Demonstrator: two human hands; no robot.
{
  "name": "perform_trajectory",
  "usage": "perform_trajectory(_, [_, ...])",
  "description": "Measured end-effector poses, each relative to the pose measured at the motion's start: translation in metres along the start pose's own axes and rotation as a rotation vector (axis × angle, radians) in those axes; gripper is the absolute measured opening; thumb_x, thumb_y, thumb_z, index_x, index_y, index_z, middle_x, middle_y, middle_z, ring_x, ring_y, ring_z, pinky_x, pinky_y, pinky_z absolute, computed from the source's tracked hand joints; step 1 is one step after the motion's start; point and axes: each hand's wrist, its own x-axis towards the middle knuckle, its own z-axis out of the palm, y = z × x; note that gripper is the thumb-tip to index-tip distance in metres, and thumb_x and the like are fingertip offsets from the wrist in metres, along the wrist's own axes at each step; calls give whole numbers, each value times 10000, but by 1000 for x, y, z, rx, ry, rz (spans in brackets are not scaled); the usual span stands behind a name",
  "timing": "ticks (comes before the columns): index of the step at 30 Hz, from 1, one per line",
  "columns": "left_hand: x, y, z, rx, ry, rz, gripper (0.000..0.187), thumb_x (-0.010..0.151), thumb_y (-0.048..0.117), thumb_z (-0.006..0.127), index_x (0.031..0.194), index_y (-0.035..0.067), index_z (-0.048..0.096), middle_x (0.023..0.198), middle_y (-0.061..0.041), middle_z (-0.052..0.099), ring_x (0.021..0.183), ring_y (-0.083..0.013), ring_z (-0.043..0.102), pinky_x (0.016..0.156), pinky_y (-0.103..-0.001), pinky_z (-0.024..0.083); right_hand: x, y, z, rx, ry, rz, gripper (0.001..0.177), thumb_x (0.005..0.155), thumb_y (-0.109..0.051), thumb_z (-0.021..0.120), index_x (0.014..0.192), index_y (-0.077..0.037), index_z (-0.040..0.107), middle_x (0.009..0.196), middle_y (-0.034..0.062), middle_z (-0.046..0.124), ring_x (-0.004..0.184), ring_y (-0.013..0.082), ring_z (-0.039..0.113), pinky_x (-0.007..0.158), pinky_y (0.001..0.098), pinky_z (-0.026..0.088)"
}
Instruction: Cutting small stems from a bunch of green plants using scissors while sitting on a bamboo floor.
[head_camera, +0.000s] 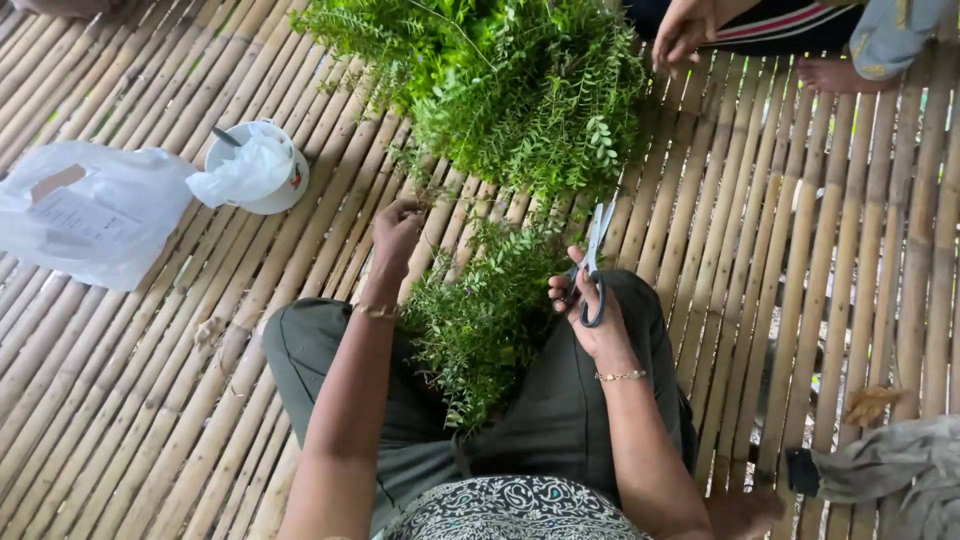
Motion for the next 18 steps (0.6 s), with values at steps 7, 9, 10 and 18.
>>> perform_trajectory(7, [-106,37,-50,-549,-51,128,70,921,-18,631,962,-29,686,708,-92,561,517,-66,443,442,-200,365,-33,-13,40,-255,-209,-22,887,870,-548,727,1555,-77,418,981,217,758,889,262,742,682,302,576])
perform_trajectory(9, [-135,51,-56,-544,-85,209,86,944,-65,578,975,-36,653,807,-121,618,581,-83,487,492,-191,371,-44,-1,43,-413,-344,49,908,817,-476,800,1534,-33,461,961,235,753,874,245,720,707,306,578])
perform_trajectory(10, [-144,55,-56,-544,-78,210,86,944,-65,578,975,-36,653,807,-121,618,581,-83,487,492,-191,371,-48,5,49,-414,-350,52,908,817,-476,800,1534,-33,461,961,235,753,874,245,720,707,306,578])
perform_trajectory(18, [-180,57,-53,-724,-164,4,117,933,24,582,974,-19,683,635,-60,521,493,-97,465,446,-197,303,-52,20,68,-353,-392,67,880,900,-598,664,1549,-47,441,984,195,687,838,152,635,769,307,540])
